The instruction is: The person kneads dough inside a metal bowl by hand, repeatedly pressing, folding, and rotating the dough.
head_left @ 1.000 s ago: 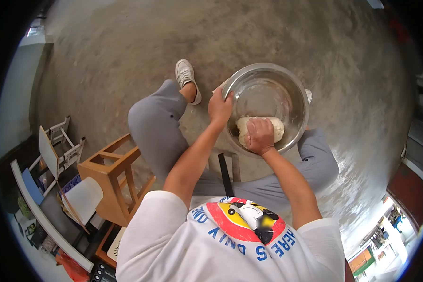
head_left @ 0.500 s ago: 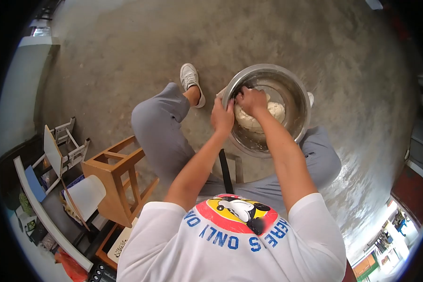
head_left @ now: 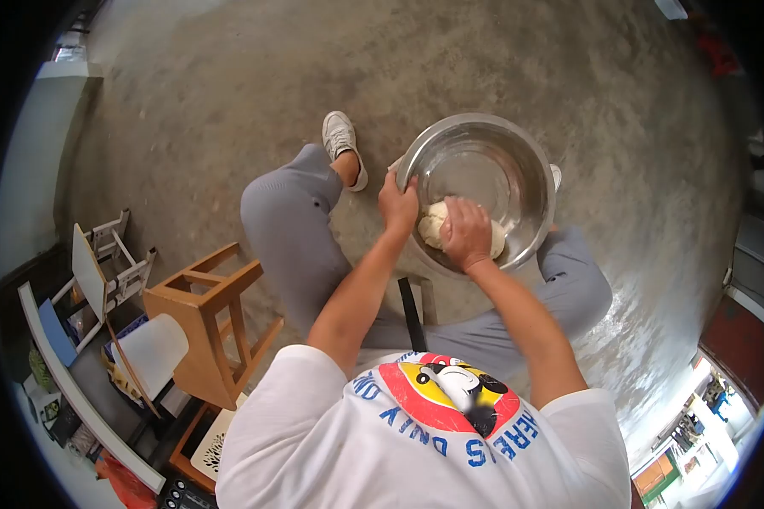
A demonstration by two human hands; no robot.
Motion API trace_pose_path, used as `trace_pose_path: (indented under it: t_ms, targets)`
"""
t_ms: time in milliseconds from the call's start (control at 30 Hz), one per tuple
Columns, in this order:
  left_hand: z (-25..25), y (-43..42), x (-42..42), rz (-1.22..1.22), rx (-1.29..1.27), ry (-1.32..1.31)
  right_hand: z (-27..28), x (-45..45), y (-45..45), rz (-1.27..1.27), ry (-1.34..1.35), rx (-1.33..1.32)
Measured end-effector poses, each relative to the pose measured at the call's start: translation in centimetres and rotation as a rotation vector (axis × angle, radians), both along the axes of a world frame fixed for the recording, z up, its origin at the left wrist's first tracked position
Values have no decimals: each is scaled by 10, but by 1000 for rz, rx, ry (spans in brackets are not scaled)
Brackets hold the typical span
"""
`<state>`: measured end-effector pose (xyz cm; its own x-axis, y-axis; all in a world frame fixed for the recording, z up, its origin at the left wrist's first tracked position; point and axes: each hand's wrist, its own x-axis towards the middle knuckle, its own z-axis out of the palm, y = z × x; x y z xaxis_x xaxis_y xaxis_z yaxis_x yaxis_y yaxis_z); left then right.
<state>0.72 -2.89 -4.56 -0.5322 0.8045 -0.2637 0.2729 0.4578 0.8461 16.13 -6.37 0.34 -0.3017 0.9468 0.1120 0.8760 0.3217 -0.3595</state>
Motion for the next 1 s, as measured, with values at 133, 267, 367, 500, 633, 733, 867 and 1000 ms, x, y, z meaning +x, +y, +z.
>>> trace_pose_path:
  t_ms: [133, 267, 367, 500, 633, 733, 867, 1000]
  targets:
    - [10, 0, -1, -29, -26, -40, -24, -12, 8, -2, -21, 48]
    - [14, 5, 1, -63, -80, -31, -45, -17, 38, -26, -11, 101]
    - [16, 2, 1, -67, -59, -39, -57, -19, 63, -35, -35, -3]
    - [31, 6, 3, -41, -81, 54, -58, -22, 87, -74, -93, -153]
    - [20, -24, 12, 64, -95, 33, -43, -23, 117, -183, -129, -565]
    - [-4, -36, 20, 148, -27, -184, -18, -13, 106, -65, -73, -483]
    - [-1, -19, 6, 203, -12, -158, 10, -3, 61, -252, 202, -455]
    - [-5, -15, 3, 141, 45, -95, -11, -6, 18, -392, 176, -175]
